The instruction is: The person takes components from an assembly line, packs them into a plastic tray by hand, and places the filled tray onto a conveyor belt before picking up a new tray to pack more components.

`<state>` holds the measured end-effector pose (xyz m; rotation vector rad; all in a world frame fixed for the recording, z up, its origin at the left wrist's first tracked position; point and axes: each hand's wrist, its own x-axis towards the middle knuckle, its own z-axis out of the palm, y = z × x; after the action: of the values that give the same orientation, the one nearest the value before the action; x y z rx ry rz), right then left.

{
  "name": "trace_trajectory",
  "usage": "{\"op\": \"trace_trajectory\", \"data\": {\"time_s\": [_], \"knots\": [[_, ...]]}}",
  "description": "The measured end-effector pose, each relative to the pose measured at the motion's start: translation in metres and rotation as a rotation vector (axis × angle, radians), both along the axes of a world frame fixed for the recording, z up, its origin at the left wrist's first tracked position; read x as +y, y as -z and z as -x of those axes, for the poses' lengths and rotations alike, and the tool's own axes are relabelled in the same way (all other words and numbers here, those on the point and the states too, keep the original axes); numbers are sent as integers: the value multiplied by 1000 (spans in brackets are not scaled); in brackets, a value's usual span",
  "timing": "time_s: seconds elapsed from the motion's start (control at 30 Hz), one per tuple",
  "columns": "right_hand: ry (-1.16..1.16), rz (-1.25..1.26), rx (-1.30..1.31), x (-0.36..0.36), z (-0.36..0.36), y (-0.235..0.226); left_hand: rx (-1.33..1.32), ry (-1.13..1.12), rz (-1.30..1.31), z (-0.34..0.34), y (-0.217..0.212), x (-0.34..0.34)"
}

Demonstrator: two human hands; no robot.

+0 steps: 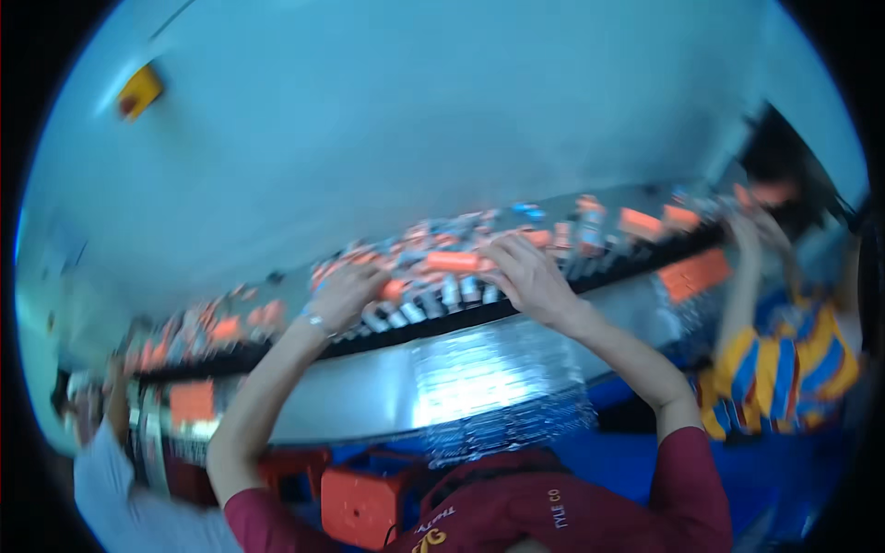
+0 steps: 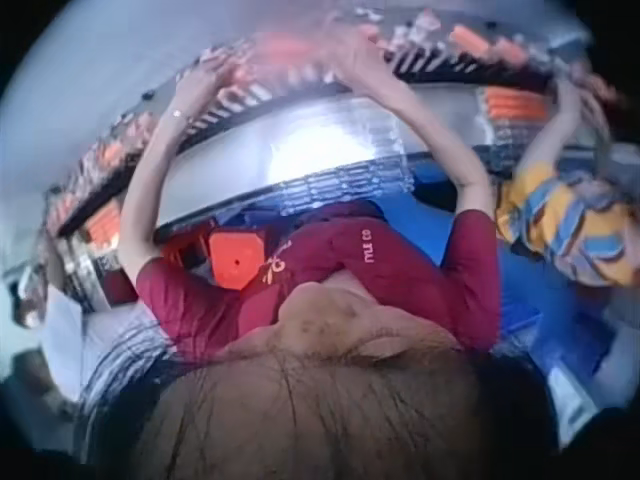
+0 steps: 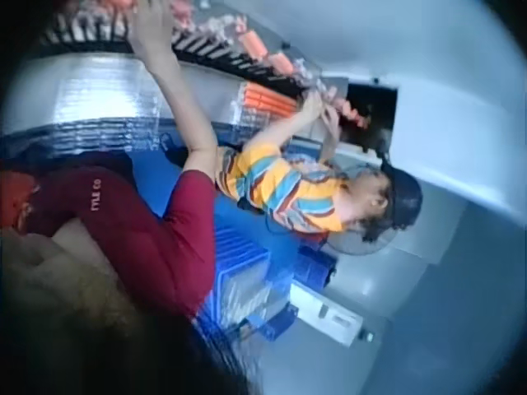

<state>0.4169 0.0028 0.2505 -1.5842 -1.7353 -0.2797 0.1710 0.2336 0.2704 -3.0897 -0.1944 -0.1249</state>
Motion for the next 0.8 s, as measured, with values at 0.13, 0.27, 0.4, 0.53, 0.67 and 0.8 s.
{"op": "trace_trajectory", "data": {"time_s": [0.13, 0.27, 0.4, 0.53, 0.67, 0.8], "knots": [[2, 436, -197, 54, 47, -2, -404, -161, -93, 47, 23, -42], [-93, 503, -282, 71, 78, 3, -782, -356, -51, 103, 58, -99], [-364, 588, -223, 84, 102, -45, -662, -433, 307, 156, 121, -158], [-566, 493, -435, 131, 100, -52, -563, -554, 607, 167, 170, -179], [-887, 159, -572, 202, 141, -7, -546, -689, 644, 180, 182, -180], [-638, 755, -489, 215, 151, -35, -585, -651, 755, 151, 197, -178]]}}
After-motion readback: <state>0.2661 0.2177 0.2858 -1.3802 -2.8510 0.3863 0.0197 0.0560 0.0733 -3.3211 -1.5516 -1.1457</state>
